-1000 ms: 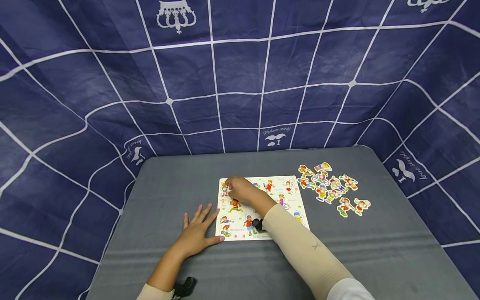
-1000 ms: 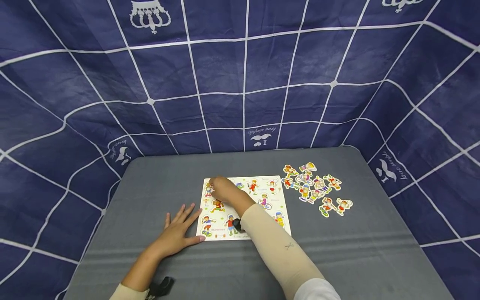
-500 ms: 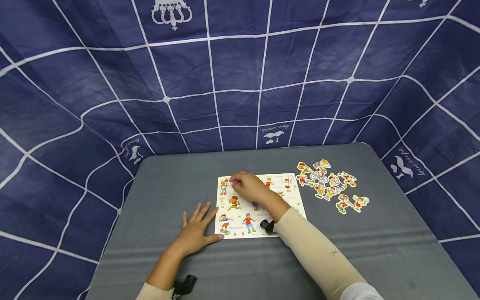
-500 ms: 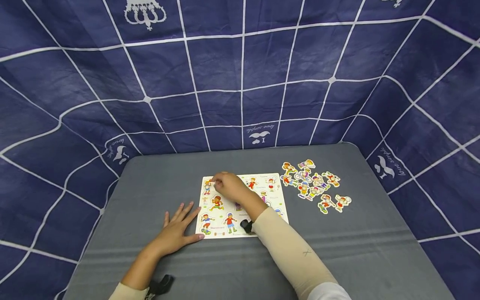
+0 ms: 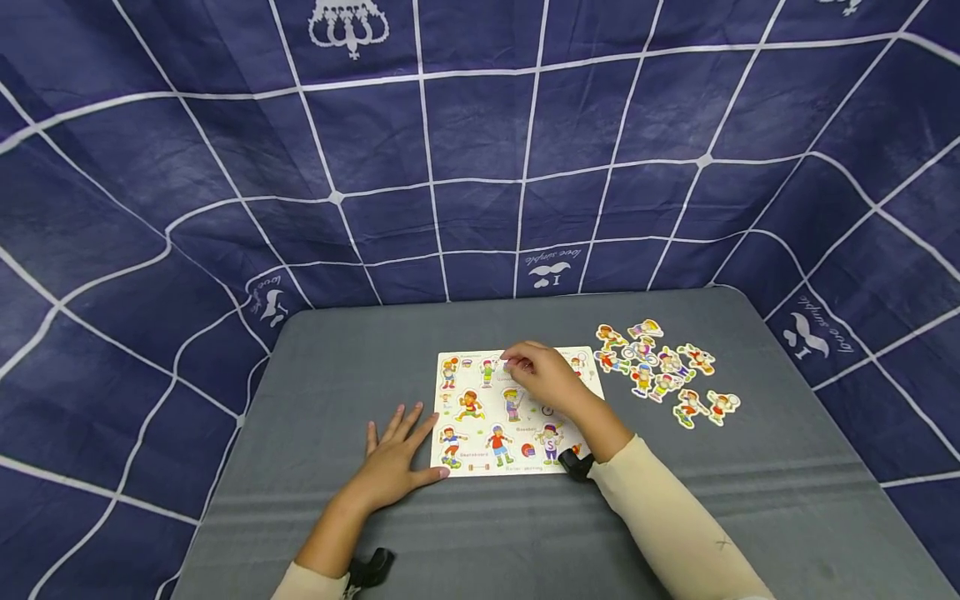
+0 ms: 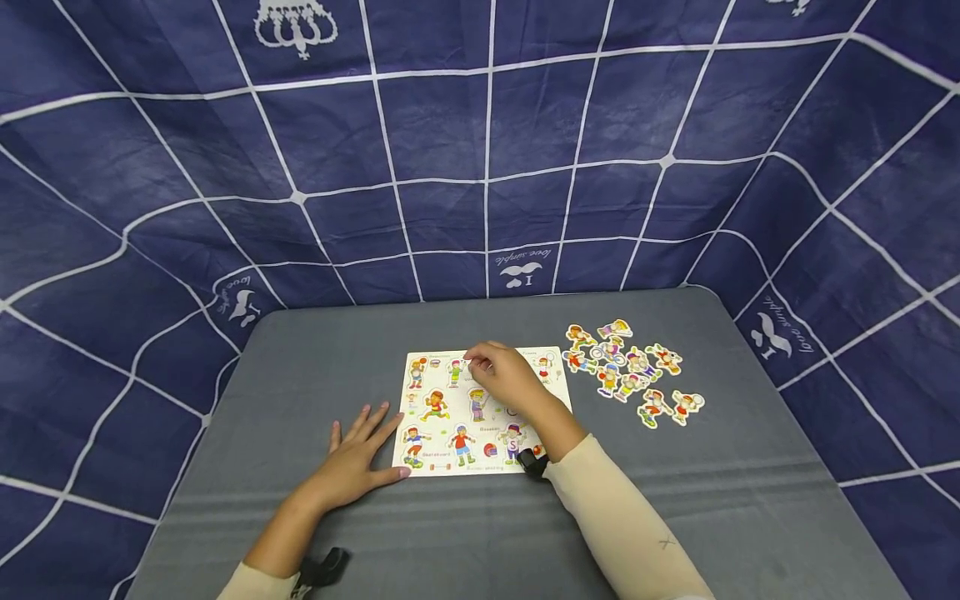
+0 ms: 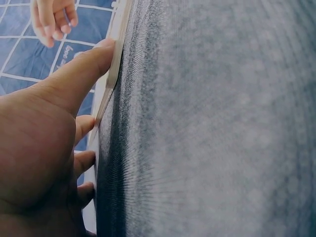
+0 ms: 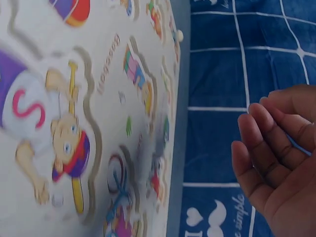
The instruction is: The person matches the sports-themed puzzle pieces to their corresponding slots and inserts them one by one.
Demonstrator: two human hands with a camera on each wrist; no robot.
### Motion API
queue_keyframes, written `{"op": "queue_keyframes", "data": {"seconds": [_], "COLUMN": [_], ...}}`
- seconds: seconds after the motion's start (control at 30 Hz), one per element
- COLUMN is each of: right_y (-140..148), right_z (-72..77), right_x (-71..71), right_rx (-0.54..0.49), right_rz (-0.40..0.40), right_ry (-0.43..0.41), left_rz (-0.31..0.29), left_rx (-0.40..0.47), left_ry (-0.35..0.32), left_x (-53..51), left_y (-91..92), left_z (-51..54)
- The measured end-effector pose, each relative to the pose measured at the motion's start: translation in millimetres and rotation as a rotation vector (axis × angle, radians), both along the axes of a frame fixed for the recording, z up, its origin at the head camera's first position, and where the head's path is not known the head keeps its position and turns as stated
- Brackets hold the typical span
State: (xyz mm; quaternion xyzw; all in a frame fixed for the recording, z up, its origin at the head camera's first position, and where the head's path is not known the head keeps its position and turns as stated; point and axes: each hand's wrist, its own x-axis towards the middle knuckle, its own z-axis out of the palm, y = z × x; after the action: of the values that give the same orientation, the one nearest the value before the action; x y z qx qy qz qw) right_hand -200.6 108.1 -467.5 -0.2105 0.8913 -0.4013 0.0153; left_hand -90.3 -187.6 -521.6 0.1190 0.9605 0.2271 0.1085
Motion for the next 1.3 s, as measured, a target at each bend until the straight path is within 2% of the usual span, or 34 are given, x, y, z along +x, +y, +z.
{"op": "queue_keyframes", "data": {"seconds": [0.13,0.57,1.03,1.3], "right_y": [11,49,81,98], "right_z": [4.6,0.9,-1.2,-3.5], "right_x": [4.8,14.4,22.9,25.0], "right_rx": [-0.018,-0.064,-0.040,-0.020], "right_rz": [-0.032,-0.100,-0.175,-0.190], "right_ry": [-0.005,0.034,0.043,0.066], "left_rz": [0.001,-0.006,-0.004,0.001], "left_rx": [0.000,0.002,0.010,0.008], "left_ry": [-0.001,-0.001,-0.005,0.000], "left_x": [1.1,1.5,2.6,2.1], "left_y": [0.0,1.2,-0.1,0.4], "left_z": [1.1,0.8,0.2,0.5]}}
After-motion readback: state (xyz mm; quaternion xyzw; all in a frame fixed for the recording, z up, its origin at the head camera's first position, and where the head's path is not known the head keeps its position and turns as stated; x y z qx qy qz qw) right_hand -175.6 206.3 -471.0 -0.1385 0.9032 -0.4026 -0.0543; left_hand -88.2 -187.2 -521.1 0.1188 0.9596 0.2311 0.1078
